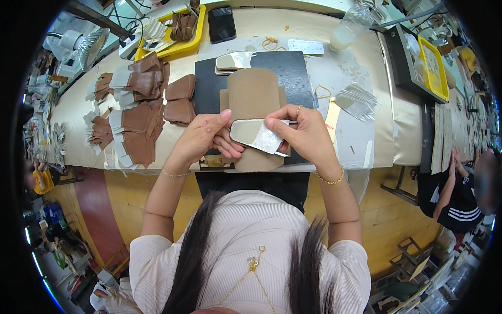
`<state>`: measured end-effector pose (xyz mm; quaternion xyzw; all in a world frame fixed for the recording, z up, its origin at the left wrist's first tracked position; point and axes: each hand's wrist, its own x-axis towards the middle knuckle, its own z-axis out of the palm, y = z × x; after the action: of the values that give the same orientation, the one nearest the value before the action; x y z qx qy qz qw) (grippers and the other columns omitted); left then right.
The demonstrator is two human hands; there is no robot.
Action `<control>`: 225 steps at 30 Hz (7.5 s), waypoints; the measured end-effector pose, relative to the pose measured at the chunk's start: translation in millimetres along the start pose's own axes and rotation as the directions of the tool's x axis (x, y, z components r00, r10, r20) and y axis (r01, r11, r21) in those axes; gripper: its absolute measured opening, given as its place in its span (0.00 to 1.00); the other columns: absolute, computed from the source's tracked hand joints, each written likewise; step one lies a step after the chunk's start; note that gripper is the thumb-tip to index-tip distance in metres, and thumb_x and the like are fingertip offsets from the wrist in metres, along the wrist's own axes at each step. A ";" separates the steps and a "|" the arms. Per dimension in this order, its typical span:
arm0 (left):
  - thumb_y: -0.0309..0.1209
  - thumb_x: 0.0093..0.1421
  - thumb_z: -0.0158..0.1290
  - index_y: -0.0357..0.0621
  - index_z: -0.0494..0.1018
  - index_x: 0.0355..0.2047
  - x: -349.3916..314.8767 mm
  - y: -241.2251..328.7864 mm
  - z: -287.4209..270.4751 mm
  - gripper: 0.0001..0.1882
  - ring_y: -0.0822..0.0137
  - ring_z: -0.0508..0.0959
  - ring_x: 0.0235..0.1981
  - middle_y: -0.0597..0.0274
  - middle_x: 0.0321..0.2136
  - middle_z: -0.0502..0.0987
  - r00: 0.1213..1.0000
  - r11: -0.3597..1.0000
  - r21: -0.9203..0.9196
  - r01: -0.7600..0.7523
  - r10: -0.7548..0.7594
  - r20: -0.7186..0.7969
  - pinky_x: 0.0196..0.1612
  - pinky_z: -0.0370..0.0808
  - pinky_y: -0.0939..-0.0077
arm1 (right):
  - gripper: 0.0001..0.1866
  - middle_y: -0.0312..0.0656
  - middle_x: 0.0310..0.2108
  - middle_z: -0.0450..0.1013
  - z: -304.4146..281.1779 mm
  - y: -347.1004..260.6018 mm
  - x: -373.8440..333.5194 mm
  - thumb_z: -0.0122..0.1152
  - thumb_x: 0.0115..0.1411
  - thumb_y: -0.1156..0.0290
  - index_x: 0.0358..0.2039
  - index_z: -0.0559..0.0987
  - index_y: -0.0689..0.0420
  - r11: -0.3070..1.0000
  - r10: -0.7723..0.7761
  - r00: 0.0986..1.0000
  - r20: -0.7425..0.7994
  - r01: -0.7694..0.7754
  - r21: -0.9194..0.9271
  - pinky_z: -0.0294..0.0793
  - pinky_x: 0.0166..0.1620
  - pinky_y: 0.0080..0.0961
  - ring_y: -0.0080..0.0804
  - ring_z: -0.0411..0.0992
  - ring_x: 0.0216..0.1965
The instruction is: The person repeatedly picks up brown leather pieces and white backing pieces, aligns them, and places them on a work surface. The person also gathers and stacks finished units, then moves them to a nearby tray. The task continues with repeated assembly of individual units.
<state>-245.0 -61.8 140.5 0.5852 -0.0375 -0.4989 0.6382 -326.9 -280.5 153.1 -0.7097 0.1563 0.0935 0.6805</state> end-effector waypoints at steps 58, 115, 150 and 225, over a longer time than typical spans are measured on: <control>0.35 0.60 0.57 0.44 0.70 0.24 15.6 -0.2 -12.3 0.11 0.85 0.55 0.12 0.77 0.14 0.62 0.996 0.998 -0.048 -0.045 0.048 0.069 0.13 0.49 0.88 | 0.43 0.50 0.68 0.45 -7.5 109.1 -10.4 0.34 0.65 0.41 0.68 0.34 0.55 0.805 -0.417 0.903 -0.101 0.418 0.420 0.40 0.67 0.35 0.40 0.46 0.68; 0.24 0.54 0.55 0.37 0.72 0.31 -3.0 29.4 -71.6 0.05 0.82 0.70 0.23 0.69 0.22 0.73 0.742 0.766 0.576 -0.287 0.557 -0.372 0.26 0.67 0.87 | 0.13 0.33 0.30 0.71 -95.9 64.1 1.1 0.64 0.55 0.75 0.41 0.75 0.59 0.869 -0.494 0.683 -0.539 0.399 -0.292 0.65 0.32 0.14 0.19 0.67 0.30; 0.44 0.65 0.48 0.31 0.74 0.31 -6.2 -10.6 -3.5 0.23 0.66 0.82 0.23 0.55 0.24 0.78 1.000 0.999 -0.042 0.015 -0.016 -0.014 0.23 0.77 0.85 | 0.10 0.33 0.21 0.72 7.5 23.1 -18.4 0.66 0.55 0.71 0.28 0.73 0.60 0.991 -0.017 0.997 -0.078 0.027 0.132 0.67 0.24 0.11 0.12 0.68 0.21; 0.33 0.56 0.59 0.36 0.75 0.30 73.8 38.8 -143.9 0.11 0.73 0.77 0.19 0.63 0.20 0.76 0.791 0.776 0.630 -0.011 0.392 -0.469 0.21 0.70 0.83 | 0.13 0.36 0.39 0.71 -169.2 136.0 20.5 0.63 0.50 0.75 0.38 0.77 0.52 0.098 -0.788 0.605 -0.111 -0.054 -0.994 0.60 0.52 0.37 0.37 0.65 0.48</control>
<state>-94.3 -17.1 86.4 0.8700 -0.0633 -0.1843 0.4529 -368.8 -454.2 28.2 -0.9568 0.0815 -0.2786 -0.0146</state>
